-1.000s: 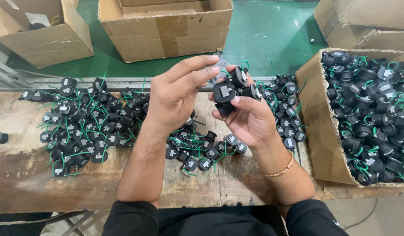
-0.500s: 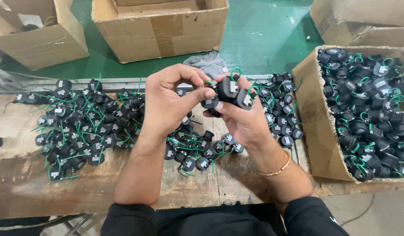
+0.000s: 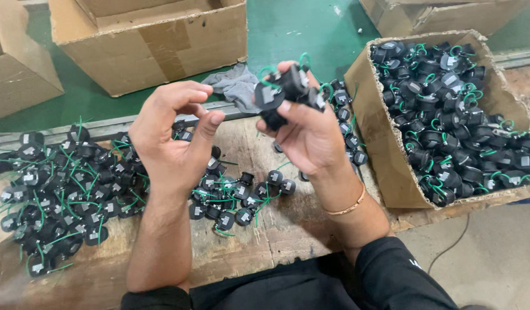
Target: The person picks up small black electronic components with green wires from a workbench, folds and arranges each wire against the component body, and places the finished units into a cardboard box. They briefly wipe a hand on a cloth and occasionally gather scattered components back into a pile.
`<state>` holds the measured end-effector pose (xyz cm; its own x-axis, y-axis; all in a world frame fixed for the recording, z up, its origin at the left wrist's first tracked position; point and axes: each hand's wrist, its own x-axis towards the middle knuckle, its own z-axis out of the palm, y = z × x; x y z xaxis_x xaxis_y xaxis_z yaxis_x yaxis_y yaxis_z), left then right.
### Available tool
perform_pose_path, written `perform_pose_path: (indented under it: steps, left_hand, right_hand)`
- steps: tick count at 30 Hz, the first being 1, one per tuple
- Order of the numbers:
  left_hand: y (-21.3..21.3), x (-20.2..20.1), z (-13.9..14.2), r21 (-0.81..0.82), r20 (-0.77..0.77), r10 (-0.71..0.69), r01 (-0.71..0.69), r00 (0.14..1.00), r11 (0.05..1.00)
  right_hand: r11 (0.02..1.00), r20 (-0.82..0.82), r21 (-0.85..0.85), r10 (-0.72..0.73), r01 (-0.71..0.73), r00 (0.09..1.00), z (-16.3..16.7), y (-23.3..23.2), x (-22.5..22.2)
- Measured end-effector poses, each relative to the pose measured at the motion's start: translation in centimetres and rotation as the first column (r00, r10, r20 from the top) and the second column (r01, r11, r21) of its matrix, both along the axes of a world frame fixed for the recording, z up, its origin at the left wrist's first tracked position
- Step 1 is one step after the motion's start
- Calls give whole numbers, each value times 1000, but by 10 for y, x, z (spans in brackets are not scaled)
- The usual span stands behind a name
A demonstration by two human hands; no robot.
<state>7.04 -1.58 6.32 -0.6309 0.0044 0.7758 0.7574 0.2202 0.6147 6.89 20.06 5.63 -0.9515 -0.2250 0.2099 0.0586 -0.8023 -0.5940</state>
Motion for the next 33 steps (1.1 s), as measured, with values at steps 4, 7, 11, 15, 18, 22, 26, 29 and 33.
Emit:
perform_pose_path:
  steps: [4, 7, 11, 15, 18, 22, 26, 29, 33]
  left_hand:
    - [-2, -1, -2, -36, -22, 15, -15, 1000, 999]
    - [-2, -2, -4, -34, -19, 5, -5, 1000, 999]
    - [0, -4, -5, -37, -12, 4, -5, 1000, 999]
    - [6, -6, -7, -67, -5, 11, -12, 1000, 998]
    - [14, -9, -8, -89, -1, 9, -9, 1000, 996]
    - [23, -14, -10, -126, 16, -5, 7, 1000, 992]
    - [26, -16, -12, -144, 27, -12, 16, 1000, 989]
    - [25, -18, -13, -143, 38, -9, 14, 999, 990]
    - [23, -20, -12, -164, 14, 0, 3, 1000, 986]
  right_hand:
    - [979, -12, -169, -117, 113, 993, 3, 45, -19]
    - [930, 8, -275, -253, 246, 967, -3, 95, -37]
    - [799, 18, -333, -525, 500, 851, -26, 183, -59]
    - [598, 73, -473, -706, 647, 705, -55, 281, -76]
    - [444, 55, -525, -834, 726, 550, -75, 334, -83]
    - [337, 22, -601, -899, 725, 437, -87, 363, -86]
    - [230, 151, -769, -841, 597, 519, -81, 358, -77]
    - [405, -25, -826, -720, 392, 693, -77, 349, -64]
    - [551, -254, -804, -657, 222, 710, -80, 349, -58]
